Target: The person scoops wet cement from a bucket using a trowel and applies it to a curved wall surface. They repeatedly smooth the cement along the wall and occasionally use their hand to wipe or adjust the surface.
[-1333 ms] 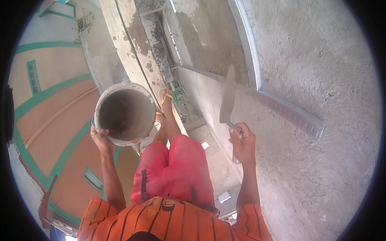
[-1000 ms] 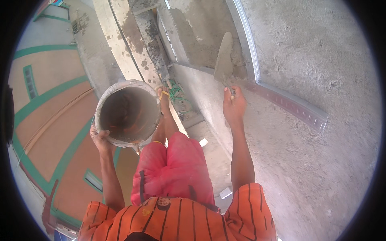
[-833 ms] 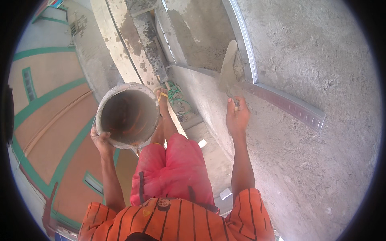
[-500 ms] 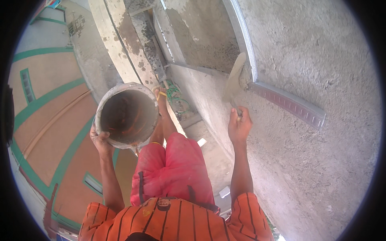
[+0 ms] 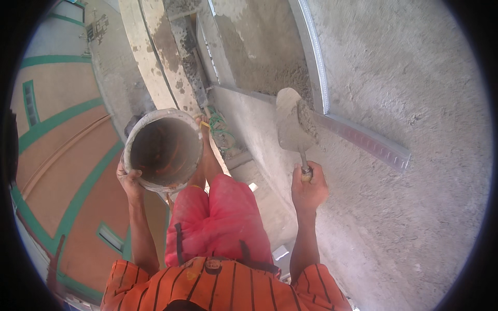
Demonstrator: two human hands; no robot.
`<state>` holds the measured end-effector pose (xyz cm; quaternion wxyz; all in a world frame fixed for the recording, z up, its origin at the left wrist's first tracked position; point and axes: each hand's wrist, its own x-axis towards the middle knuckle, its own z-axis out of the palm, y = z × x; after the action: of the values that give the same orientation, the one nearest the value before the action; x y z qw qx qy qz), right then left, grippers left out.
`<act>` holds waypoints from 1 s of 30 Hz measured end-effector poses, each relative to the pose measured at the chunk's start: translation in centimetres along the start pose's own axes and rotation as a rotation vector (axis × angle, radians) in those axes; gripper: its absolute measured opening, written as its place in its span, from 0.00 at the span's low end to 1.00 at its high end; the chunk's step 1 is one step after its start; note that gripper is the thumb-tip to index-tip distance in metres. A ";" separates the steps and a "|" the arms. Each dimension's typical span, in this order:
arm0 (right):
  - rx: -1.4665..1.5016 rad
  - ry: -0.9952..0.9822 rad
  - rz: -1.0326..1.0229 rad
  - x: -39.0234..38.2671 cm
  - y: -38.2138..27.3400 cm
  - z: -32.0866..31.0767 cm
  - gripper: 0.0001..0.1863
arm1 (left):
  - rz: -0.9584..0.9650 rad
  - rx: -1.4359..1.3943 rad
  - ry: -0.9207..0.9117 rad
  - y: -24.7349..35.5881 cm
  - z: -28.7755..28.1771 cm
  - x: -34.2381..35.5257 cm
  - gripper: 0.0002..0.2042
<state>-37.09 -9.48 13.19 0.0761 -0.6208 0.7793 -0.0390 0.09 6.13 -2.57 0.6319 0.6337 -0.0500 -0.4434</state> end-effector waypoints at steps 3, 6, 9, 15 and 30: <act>0.202 -0.132 -0.312 0.3 -4.2 -0.5 0.11 | -0.019 0.041 0.000 -0.2 -0.2 0.0 0.27; 0.522 -0.555 -0.481 -0.3 -7.9 -1.0 0.11 | -0.010 0.141 0.005 0.1 0.1 -0.6 0.27; 0.738 -1.030 -0.660 1.8 -10.2 -1.5 0.12 | -0.014 0.020 0.061 0.3 1.1 -1.9 0.22; 0.659 -0.678 0.067 9.3 -11.2 -3.1 0.13 | 0.021 -0.009 0.024 0.7 1.2 -1.0 0.23; 0.099 -0.822 -0.782 0.1 -12.5 10.2 0.16 | 0.039 0.032 -0.073 3.6 5.2 3.0 0.29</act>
<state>-23.35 -12.10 5.04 0.3821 -0.8228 0.3952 0.1442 0.41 -0.37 -0.01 0.6278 0.6261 -0.0927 -0.4530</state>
